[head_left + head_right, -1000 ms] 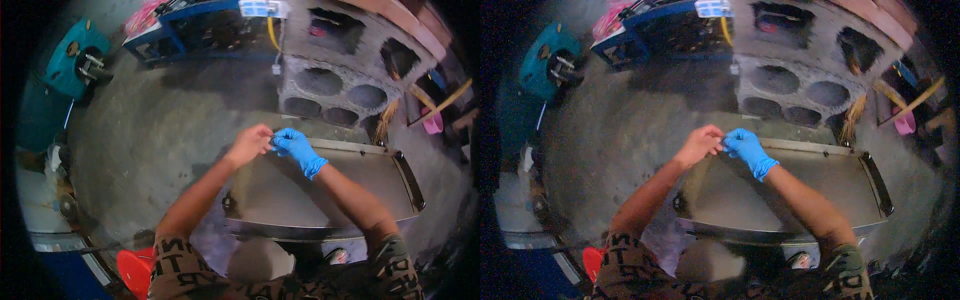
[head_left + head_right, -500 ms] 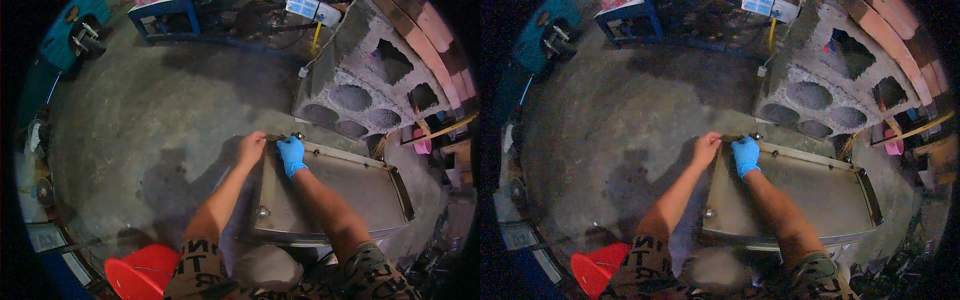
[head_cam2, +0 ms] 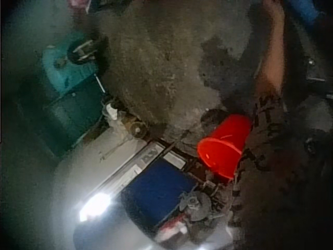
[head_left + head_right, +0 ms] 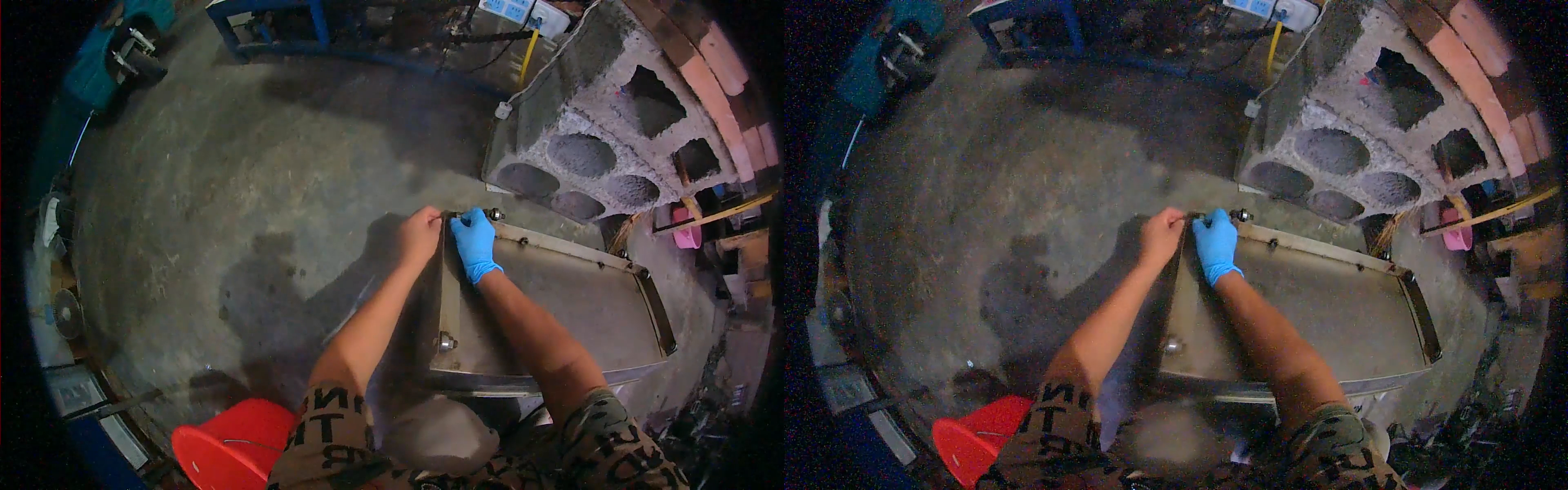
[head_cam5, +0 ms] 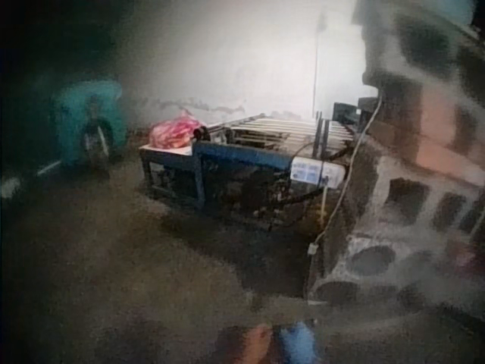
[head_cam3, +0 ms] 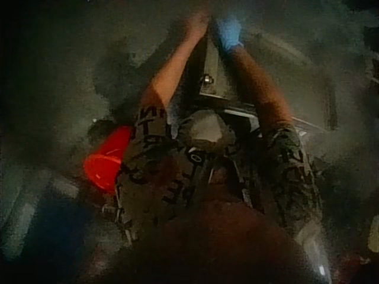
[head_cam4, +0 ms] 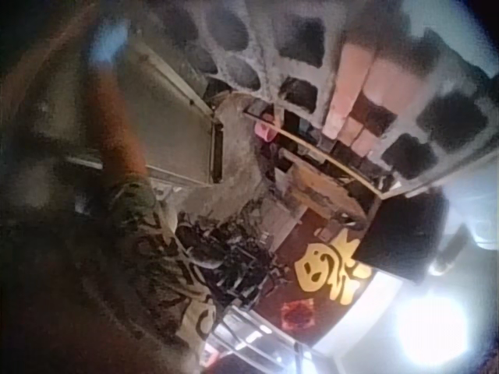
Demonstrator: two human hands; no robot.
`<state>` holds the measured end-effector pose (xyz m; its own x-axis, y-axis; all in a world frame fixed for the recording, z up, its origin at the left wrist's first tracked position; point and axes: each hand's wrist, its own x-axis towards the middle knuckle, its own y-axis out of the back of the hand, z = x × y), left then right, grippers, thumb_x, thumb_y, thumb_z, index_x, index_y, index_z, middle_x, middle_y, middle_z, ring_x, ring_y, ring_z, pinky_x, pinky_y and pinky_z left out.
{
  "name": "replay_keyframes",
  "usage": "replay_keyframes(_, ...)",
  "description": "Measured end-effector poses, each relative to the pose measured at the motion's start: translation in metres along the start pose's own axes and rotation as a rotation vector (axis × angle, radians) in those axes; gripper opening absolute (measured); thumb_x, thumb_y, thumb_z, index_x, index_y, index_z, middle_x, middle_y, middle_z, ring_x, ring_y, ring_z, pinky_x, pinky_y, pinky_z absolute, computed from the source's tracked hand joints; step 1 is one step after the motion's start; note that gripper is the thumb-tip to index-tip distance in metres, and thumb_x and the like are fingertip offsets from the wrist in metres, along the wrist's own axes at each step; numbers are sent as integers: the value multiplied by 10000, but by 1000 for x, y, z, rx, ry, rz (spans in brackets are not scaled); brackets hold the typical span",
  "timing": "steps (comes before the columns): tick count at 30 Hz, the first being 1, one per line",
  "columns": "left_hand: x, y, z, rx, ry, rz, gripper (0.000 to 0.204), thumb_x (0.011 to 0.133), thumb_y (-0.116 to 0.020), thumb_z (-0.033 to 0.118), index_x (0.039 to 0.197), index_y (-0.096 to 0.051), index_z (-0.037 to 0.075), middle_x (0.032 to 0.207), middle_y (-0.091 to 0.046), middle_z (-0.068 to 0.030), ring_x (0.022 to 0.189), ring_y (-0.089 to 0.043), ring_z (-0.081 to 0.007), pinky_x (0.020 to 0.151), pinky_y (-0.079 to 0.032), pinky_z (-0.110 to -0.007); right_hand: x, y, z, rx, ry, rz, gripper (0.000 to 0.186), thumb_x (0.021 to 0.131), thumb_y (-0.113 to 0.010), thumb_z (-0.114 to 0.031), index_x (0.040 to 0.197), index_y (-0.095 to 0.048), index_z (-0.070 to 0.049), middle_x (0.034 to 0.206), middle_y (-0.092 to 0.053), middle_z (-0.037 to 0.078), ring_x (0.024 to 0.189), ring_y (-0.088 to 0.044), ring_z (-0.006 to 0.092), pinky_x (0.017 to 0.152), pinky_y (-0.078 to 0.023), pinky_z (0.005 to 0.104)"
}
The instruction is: Using a wrench to tighten or loosen bolts on the corners of a metal tray.
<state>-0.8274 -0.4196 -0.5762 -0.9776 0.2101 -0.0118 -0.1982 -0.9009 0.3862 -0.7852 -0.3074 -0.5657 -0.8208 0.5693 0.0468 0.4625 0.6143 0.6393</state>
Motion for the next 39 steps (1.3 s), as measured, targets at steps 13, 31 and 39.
replay_keyframes(13,2,-7,-2,67,-65,21,136,766,-580,74,897,-614,65,859,-635,-133,796,-616,-302,688,-483,-365,11,8,25,561,-224,-204,47,781,-571,-8,759,-534,-26,709,-551,23,659,-526,109,619,-449,258)
replay_keyframes(31,1,-1,-2,43,-129,-3,155,782,-587,27,935,-589,48,878,-653,-120,826,-644,-237,701,-493,-315,5,14,5,-346,337,-171,287,697,-642,-52,967,-550,-35,862,-598,179,783,-602,293,712,-483,323)
replay_keyframes(39,0,2,6,-31,-57,-48,156,784,-581,14,940,-578,21,865,-653,-130,831,-644,-239,721,-487,-312,8,7,22,330,111,-217,202,749,-619,-57,943,-579,-16,896,-616,140,792,-611,247,713,-480,314)
